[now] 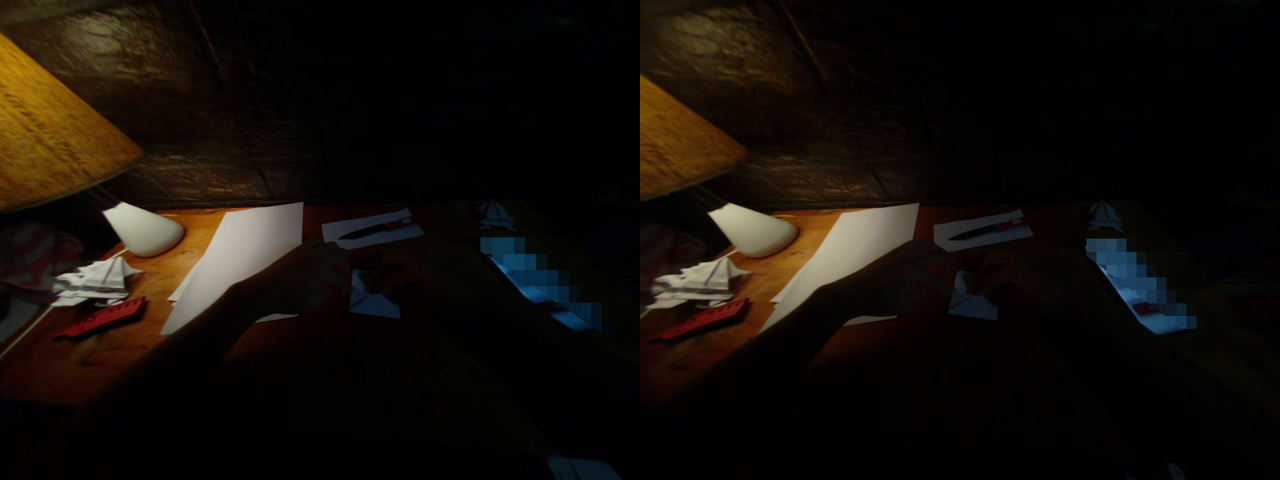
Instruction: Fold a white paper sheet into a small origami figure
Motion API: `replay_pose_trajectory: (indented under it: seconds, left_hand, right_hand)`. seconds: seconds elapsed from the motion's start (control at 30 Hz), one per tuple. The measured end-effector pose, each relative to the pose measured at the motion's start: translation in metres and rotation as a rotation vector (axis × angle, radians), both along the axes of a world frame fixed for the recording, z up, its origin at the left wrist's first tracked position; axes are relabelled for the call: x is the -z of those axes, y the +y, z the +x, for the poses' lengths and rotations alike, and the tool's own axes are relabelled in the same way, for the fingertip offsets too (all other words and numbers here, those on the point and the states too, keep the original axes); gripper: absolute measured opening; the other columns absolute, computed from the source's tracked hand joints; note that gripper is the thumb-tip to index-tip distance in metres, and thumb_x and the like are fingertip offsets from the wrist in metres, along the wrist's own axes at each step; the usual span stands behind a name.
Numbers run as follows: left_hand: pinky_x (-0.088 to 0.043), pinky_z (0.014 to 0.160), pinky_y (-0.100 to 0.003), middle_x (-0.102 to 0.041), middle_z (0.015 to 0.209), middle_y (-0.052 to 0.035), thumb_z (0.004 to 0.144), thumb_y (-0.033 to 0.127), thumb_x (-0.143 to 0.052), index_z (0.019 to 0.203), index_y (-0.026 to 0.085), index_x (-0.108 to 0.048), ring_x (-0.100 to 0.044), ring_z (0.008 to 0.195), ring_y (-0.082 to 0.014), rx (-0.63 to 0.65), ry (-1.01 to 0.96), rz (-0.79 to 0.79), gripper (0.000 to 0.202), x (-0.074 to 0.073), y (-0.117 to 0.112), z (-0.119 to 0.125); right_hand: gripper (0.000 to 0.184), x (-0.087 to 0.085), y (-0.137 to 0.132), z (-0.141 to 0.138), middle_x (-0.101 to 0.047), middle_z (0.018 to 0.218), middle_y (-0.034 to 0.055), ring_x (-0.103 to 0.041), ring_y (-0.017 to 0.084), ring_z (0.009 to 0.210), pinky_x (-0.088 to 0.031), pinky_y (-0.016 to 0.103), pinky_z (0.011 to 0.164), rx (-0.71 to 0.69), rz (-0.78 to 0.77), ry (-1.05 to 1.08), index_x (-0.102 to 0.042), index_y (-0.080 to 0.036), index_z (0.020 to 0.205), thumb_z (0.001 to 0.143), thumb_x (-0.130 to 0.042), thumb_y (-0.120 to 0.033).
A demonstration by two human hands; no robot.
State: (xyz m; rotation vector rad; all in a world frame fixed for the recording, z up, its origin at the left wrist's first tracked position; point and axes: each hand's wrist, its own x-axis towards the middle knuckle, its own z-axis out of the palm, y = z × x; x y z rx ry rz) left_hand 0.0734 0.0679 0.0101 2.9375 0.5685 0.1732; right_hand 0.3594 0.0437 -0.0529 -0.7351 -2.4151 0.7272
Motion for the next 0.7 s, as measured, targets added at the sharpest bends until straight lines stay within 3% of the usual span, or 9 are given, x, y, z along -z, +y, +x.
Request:
replay_pose_trajectory:
  seconds: [0.27,0.53,0.7]
  left_hand:
    - [-0.045,0.099,-0.048,-0.063,0.128,-0.0068,0.075,0.003,-0.061,0.102,0.028,-0.079,-0.057,0.119,-0.0299,0.011,-0.032,0.093,0.041,-0.004,-0.008,0.003]
    - [-0.046,0.102,-0.044,-0.071,0.121,0.0000,0.079,0.003,-0.058,0.115,0.026,-0.071,-0.061,0.115,-0.0244,0.069,-0.008,0.022,0.045,-0.001,-0.004,-0.001]
    - [-0.050,0.101,-0.043,-0.072,0.121,-0.0023,0.078,0.002,-0.057,0.119,0.024,-0.069,-0.063,0.113,-0.0241,0.076,-0.015,0.034,0.048,0.000,-0.003,-0.001]
  right_hand:
    - [0.025,-0.010,-0.005,-0.001,-0.066,0.119,0.0055,-0.062,0.024,0.109,-0.050,0.043,0.093,0.025,-0.048,-0.036,-0.077,-0.033,0.115,0.091,-0.071,-0.026]
    - [0.027,-0.012,-0.006,-0.001,-0.065,0.114,0.0045,-0.062,0.023,0.105,-0.050,0.039,0.090,0.024,-0.022,-0.019,-0.077,-0.034,0.113,0.090,-0.070,-0.020]
    - [0.025,-0.014,-0.006,-0.003,-0.065,0.111,0.0041,-0.062,0.023,0.104,-0.050,0.039,0.086,0.024,-0.024,-0.027,-0.077,-0.033,0.110,0.090,-0.069,-0.019]
